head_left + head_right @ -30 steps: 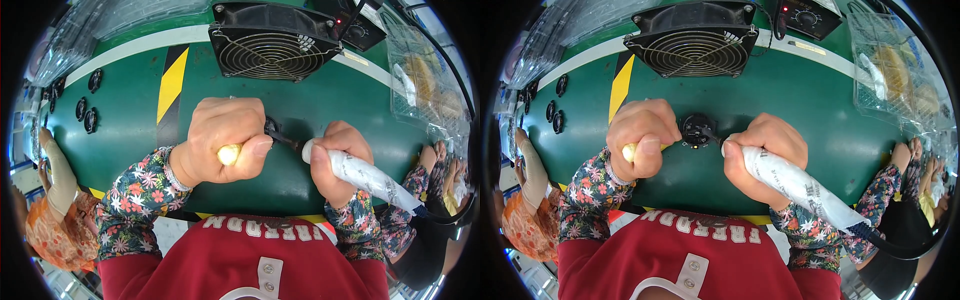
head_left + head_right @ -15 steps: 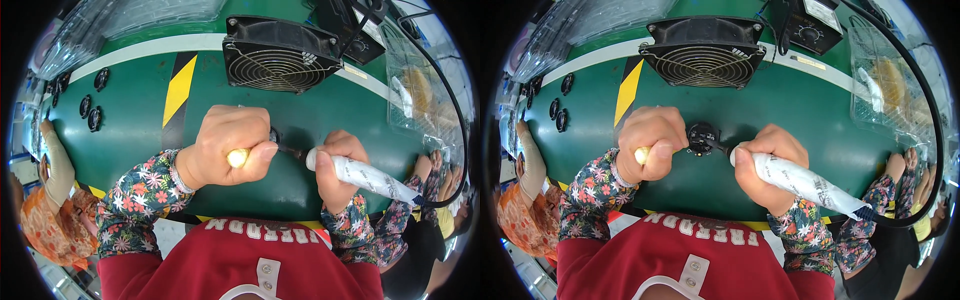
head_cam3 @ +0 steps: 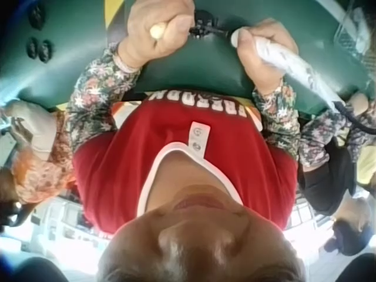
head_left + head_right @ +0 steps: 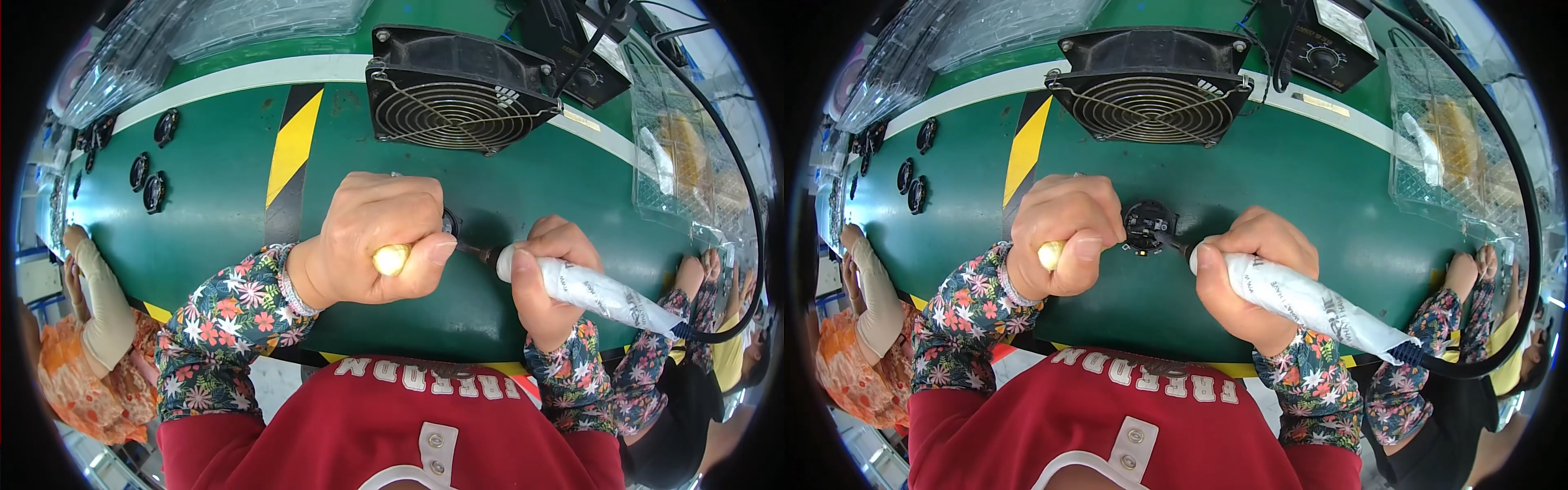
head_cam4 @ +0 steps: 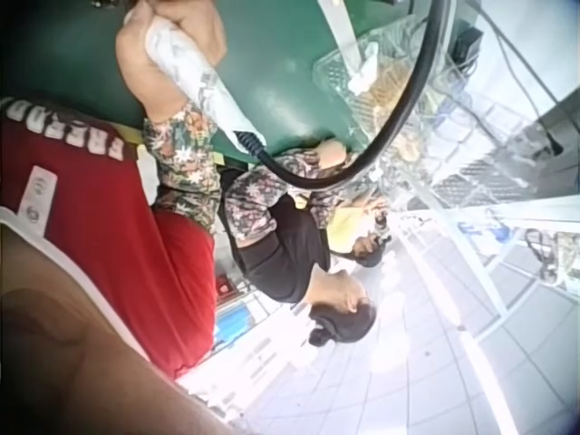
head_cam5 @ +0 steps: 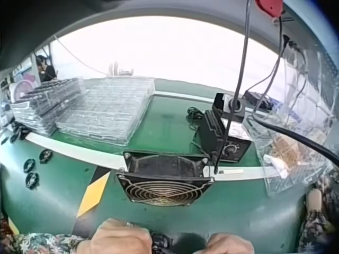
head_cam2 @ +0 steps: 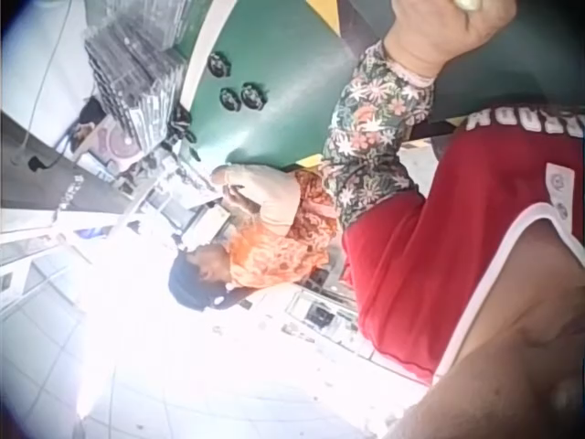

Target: The person solders electronic components onto small circular circuit boards with a soldering iron and soldering wire.

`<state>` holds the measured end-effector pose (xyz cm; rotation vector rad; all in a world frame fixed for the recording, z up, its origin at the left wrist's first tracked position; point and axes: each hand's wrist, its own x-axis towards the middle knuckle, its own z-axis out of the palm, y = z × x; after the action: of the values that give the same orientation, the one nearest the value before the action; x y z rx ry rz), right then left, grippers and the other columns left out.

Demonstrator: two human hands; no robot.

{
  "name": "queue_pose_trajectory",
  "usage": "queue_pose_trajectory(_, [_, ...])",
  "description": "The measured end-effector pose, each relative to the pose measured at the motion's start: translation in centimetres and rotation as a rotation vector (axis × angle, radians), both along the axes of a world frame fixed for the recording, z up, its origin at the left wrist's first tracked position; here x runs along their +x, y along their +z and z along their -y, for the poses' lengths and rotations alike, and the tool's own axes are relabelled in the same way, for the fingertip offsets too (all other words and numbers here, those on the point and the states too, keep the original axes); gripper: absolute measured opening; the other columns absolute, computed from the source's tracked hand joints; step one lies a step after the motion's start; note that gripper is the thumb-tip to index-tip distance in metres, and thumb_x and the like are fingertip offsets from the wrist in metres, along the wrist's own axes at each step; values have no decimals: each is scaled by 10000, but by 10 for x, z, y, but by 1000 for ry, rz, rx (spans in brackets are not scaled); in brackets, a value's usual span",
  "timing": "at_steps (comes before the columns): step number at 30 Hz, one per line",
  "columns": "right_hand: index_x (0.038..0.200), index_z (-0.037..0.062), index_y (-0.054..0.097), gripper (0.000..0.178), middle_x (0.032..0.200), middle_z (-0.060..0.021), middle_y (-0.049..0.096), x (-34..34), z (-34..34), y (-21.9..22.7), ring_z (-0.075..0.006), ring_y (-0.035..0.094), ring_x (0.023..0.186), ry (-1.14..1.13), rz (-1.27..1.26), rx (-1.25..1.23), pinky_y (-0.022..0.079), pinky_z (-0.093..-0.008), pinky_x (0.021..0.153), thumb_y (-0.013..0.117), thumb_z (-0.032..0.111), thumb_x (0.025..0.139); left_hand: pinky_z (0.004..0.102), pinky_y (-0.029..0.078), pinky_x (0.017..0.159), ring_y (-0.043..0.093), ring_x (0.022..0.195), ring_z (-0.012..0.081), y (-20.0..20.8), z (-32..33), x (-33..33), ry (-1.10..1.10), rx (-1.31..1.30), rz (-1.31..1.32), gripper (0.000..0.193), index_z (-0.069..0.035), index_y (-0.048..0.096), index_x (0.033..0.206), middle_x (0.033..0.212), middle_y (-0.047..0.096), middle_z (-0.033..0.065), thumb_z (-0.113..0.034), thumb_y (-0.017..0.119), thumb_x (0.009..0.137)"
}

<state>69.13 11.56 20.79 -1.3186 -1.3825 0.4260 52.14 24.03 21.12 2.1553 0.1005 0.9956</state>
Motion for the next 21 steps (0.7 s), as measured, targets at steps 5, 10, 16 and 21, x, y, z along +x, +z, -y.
queue_pose_trajectory(5, [697,41,519,148,605,-63,549,-1,-1,4,-169,511,493,7,19,-3,394,-269,454,667,48,700,283,367,411,502,458,190,1,-1,-1,4,1,6,259,-52,468,624,584,546,66,-184,462,847])
queue_pose_trajectory(10, [692,41,520,149,603,-62,548,-2,-1,6,-171,513,494,6,29,-3,395,-270,453,669,49,699,307,311,390,399,424,214,-1,3,5,41,-42,98,211,-49,445,588,545,401,56,-85,581,744])
queue_pose_trajectory(16, [694,46,527,137,608,-65,551,-4,1,5,-171,515,499,-27,58,-9,401,-273,461,663,42,706,314,306,392,385,421,222,-6,1,4,28,-101,117,211,-43,443,599,548,392,58,-91,574,757])
queue_pose_trajectory(21, [725,25,479,114,642,-60,485,-9,2,1,-121,406,552,-15,-74,-36,342,-256,526,577,46,778,316,303,392,377,420,222,-5,2,3,16,-95,102,223,-43,433,594,549,385,58,-92,574,759])
